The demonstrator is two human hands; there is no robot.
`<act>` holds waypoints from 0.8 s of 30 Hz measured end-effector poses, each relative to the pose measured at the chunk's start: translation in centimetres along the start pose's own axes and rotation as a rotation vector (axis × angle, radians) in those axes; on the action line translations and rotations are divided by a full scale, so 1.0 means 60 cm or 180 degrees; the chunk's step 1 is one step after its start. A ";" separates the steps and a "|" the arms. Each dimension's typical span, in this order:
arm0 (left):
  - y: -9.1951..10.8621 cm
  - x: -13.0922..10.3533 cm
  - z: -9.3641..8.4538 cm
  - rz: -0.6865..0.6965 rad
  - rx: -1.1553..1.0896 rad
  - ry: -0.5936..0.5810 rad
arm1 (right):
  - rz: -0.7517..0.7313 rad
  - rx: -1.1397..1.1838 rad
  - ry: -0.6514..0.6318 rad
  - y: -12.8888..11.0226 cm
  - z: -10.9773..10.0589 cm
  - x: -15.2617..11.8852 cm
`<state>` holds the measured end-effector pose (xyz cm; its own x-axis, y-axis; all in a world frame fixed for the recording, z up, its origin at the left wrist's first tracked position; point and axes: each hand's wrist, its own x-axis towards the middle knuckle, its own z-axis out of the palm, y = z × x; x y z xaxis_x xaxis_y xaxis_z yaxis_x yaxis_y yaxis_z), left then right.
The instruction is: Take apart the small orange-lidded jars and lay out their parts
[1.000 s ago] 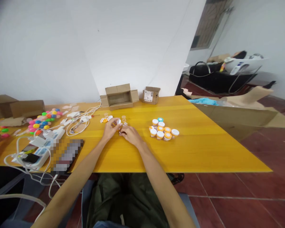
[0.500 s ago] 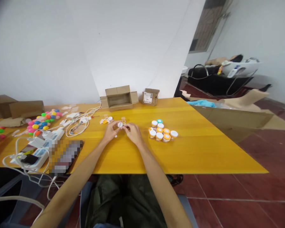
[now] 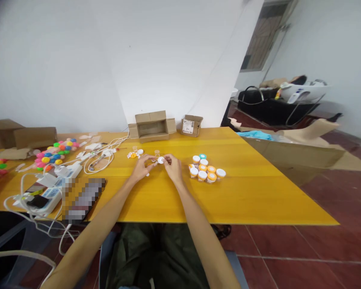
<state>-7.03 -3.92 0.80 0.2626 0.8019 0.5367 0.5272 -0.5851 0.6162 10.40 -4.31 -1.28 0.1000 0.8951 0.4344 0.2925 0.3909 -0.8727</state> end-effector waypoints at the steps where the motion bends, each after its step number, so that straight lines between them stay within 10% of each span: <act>1: -0.003 0.001 -0.003 -0.0070 -0.0009 0.0050 | 0.0030 -0.0101 0.0082 0.003 -0.003 0.001; 24: -0.028 0.000 -0.025 -0.0237 -0.0346 -0.0423 | -0.0529 -0.1468 -0.0261 0.001 0.000 -0.011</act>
<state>-9.15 -3.12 0.65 0.3344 0.8483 0.4106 0.4607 -0.5272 0.7140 10.36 -4.84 -1.63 -0.0533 0.8498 0.5244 0.6902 0.4109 -0.5957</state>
